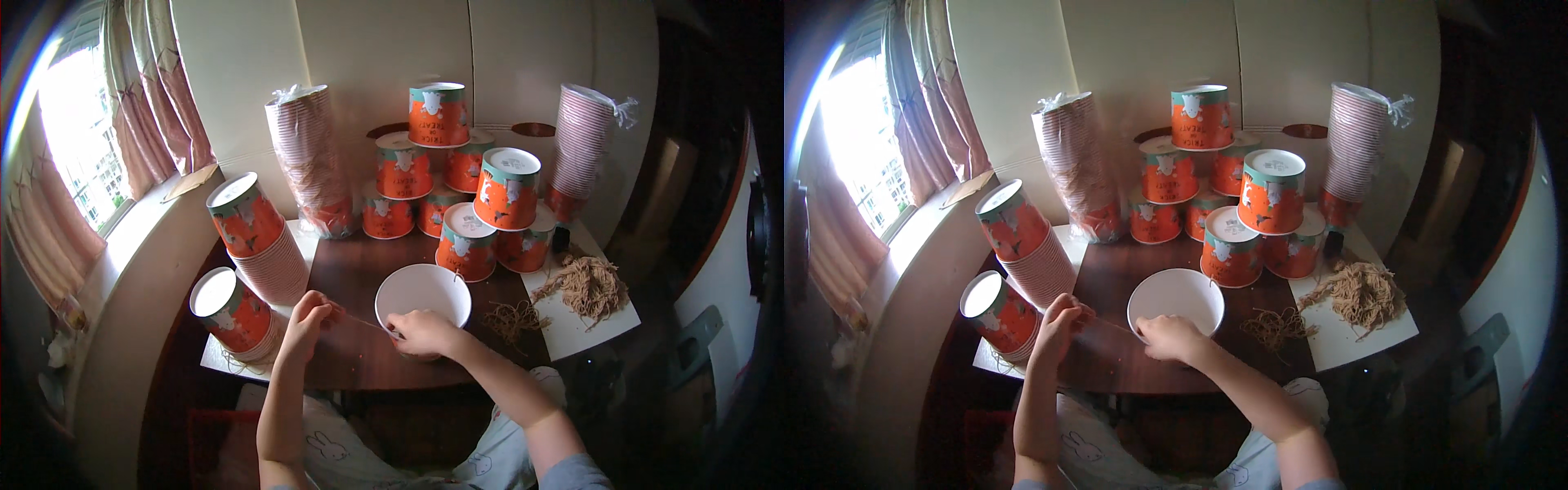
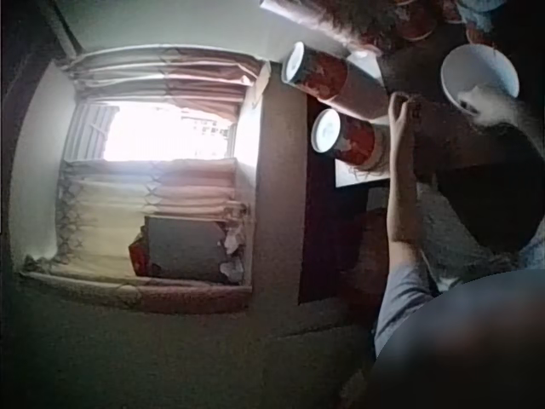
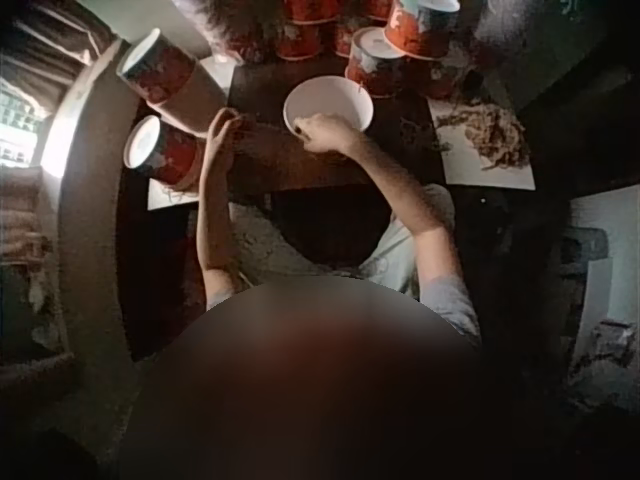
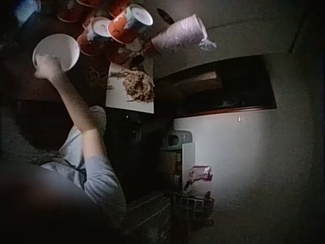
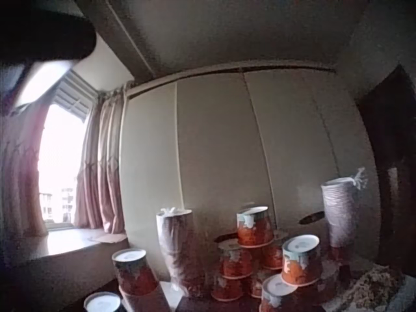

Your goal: Tying rubber bands around the upper rims of paper buckets for packaging preparation.

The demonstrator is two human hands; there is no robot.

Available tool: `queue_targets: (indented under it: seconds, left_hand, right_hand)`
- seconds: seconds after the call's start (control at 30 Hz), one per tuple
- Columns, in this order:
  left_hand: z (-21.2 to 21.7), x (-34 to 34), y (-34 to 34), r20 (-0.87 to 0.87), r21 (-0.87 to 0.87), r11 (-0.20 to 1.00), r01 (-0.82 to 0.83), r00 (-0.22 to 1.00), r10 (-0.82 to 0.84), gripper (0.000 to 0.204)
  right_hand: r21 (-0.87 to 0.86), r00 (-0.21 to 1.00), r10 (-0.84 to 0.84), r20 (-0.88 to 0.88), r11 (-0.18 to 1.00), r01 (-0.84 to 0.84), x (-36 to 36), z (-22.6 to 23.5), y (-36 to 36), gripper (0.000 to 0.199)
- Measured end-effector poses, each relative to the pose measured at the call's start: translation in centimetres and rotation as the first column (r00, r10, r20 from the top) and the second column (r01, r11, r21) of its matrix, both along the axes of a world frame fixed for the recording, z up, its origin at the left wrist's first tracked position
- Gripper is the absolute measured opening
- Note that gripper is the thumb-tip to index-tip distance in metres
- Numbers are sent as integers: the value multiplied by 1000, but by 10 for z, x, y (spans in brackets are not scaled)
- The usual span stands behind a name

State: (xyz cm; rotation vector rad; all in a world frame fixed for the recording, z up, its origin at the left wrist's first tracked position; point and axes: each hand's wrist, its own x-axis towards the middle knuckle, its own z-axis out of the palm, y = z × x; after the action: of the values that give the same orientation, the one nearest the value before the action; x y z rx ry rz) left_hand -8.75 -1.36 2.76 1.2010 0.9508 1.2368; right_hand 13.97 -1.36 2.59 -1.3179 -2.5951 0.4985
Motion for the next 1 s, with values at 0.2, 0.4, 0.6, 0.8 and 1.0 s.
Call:
queue_targets:
  seconds: [0.2,0.4,0.6,0.8,1.0]
  left_hand:
    - [-16,16,-1,-637,302,938,168,768,68,34]
    - [-47,62,-4,-783,337,900,277,614,104,24]
    - [-66,69,2,-746,442,857,265,639,187,19]
    - [-44,49,-2,-932,15,931,364,343,-119,27]
    - [-36,20,1,-820,115,810,576,515,-250,17]
  right_hand:
    - [-104,994,53,97,994,-43,16,11,0,31]
    - [-79,993,73,92,995,-66,17,6,1,30]
    - [-78,991,62,118,996,-53,22,11,-1,27]
    - [-87,988,42,150,996,-29,39,10,5,27]
    - [-151,994,26,103,989,-10,53,12,8,36]
